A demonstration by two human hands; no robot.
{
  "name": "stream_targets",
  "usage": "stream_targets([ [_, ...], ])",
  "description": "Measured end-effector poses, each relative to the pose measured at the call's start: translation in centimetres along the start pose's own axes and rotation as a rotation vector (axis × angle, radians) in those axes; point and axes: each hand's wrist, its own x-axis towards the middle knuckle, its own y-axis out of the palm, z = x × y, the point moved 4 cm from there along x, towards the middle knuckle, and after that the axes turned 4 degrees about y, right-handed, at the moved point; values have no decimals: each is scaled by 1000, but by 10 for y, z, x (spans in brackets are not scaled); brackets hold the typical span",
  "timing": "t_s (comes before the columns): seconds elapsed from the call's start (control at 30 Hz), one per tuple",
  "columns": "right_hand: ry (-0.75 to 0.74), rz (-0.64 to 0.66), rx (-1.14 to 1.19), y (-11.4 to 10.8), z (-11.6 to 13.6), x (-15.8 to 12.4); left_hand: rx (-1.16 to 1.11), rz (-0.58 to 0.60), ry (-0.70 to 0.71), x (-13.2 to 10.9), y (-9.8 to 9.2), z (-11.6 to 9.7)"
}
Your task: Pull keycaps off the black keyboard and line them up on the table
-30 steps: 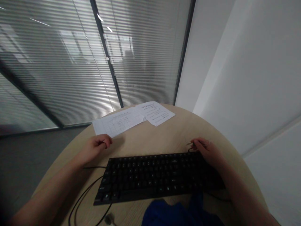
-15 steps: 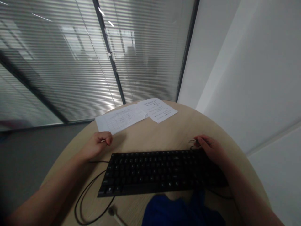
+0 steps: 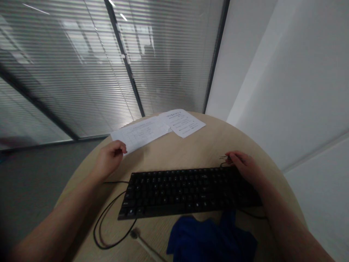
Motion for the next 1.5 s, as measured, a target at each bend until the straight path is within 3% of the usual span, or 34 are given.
stream_targets([
  [0.27, -2, 12, -1, -2, 8, -2, -135, -103, -196, -5, -7, 13],
  [0.5, -49, -20, -76, -4, 9, -2, -90, 161, -145, -5, 3, -6],
  [0.6, -79, -75, -99, -8, 10, -2, -15, 199, -91, -3, 9, -7],
  [0.87, -89, -214, -46, -15, 12, -5, 170, -57, 41, 2, 0, 2],
  [1.17, -88, -333, -33, -24, 11, -11, 97, -166, 37, -3, -1, 2],
  [1.5, -99, -451, -37, -28, 1, -7, 120, -279, -164, -3, -5, 9],
])
